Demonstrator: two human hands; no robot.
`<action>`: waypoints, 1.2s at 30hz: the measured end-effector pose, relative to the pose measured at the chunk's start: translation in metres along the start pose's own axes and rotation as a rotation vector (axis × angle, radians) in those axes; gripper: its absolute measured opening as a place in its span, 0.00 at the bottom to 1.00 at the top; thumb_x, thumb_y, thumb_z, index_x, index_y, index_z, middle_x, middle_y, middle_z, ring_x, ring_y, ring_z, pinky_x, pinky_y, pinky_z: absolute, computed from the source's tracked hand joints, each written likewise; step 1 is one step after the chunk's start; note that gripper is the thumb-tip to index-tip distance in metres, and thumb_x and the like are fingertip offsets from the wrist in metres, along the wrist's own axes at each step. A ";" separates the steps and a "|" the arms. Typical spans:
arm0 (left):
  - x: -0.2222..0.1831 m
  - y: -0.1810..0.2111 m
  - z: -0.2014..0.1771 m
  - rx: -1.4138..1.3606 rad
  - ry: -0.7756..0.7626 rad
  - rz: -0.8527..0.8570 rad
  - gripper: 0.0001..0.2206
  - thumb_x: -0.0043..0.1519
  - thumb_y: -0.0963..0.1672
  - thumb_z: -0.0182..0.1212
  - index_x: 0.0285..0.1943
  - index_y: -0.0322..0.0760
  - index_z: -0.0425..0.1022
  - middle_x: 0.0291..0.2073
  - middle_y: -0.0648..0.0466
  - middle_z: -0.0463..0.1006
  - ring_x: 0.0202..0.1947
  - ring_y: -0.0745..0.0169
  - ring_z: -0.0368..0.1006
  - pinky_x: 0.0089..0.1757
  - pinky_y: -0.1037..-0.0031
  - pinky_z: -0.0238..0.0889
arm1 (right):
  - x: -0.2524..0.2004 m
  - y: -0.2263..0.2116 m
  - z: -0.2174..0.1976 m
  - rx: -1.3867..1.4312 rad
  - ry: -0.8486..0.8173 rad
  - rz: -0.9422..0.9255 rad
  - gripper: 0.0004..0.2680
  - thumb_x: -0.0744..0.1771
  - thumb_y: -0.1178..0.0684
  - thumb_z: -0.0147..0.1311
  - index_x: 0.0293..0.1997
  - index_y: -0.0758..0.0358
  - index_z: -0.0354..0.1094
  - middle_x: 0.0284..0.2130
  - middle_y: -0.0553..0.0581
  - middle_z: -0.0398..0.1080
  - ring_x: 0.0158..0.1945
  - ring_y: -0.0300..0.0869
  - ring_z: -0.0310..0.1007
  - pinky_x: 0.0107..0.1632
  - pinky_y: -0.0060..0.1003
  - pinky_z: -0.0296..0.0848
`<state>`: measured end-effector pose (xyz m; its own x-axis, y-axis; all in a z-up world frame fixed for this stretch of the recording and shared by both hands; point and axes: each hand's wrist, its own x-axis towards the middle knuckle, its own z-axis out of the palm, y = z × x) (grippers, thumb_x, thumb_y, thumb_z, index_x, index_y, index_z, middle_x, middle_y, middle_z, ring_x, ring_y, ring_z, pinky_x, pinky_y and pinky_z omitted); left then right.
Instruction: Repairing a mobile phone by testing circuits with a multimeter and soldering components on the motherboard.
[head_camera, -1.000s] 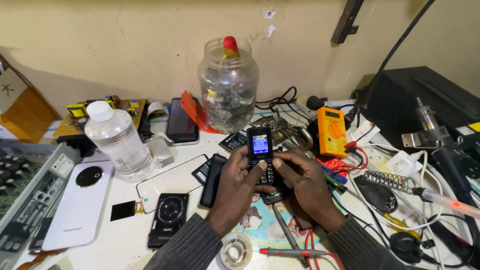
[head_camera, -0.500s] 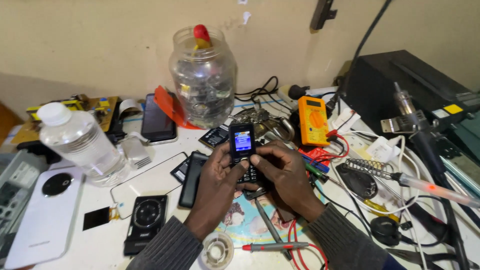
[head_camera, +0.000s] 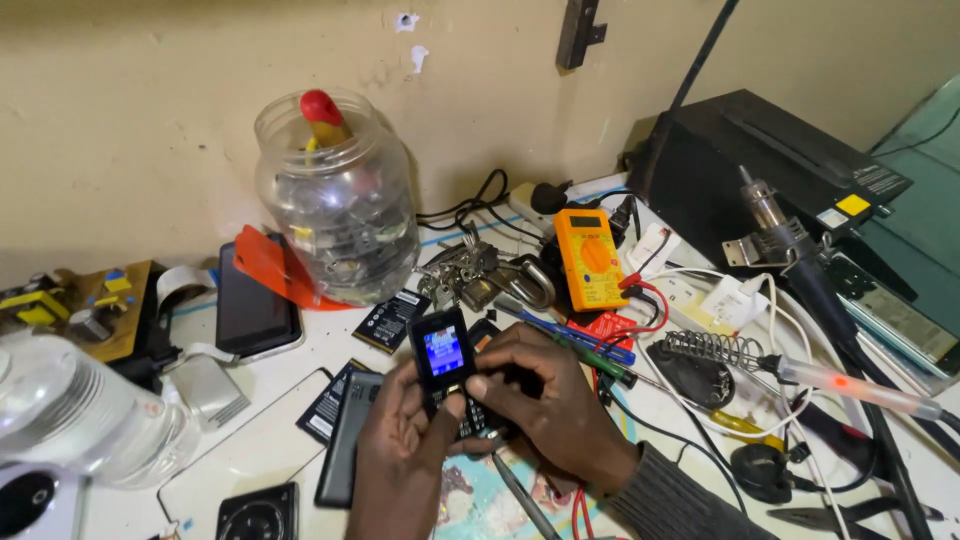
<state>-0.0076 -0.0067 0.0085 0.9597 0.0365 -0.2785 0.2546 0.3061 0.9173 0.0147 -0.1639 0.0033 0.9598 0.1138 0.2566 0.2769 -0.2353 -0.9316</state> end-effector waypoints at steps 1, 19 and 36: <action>0.003 -0.011 -0.003 0.007 -0.006 -0.004 0.24 0.57 0.40 0.62 0.66 0.34 0.72 0.52 0.41 0.86 0.41 0.49 0.81 0.31 0.58 0.86 | -0.001 -0.001 -0.001 0.003 0.008 0.005 0.07 0.63 0.52 0.63 0.37 0.64 0.79 0.38 0.54 0.73 0.43 0.41 0.76 0.45 0.36 0.74; -0.005 0.004 -0.001 0.050 -0.050 -0.045 0.28 0.58 0.41 0.62 0.71 0.38 0.68 0.54 0.43 0.85 0.43 0.50 0.82 0.31 0.61 0.86 | -0.008 -0.006 -0.009 -0.103 0.001 -0.141 0.07 0.65 0.51 0.61 0.38 0.63 0.78 0.35 0.54 0.73 0.42 0.41 0.74 0.44 0.36 0.75; 0.015 -0.015 0.059 -0.079 -0.558 0.291 0.21 0.64 0.39 0.57 0.66 0.25 0.63 0.44 0.41 0.79 0.26 0.55 0.82 0.30 0.72 0.83 | -0.022 0.022 -0.050 0.196 0.378 -0.190 0.05 0.67 0.57 0.62 0.35 0.68 0.74 0.21 0.52 0.68 0.30 0.32 0.64 0.33 0.28 0.67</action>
<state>0.0096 -0.0672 0.0075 0.9112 -0.3662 0.1888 -0.0152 0.4281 0.9036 0.0018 -0.2194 -0.0097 0.8521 -0.2314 0.4695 0.4707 -0.0537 -0.8807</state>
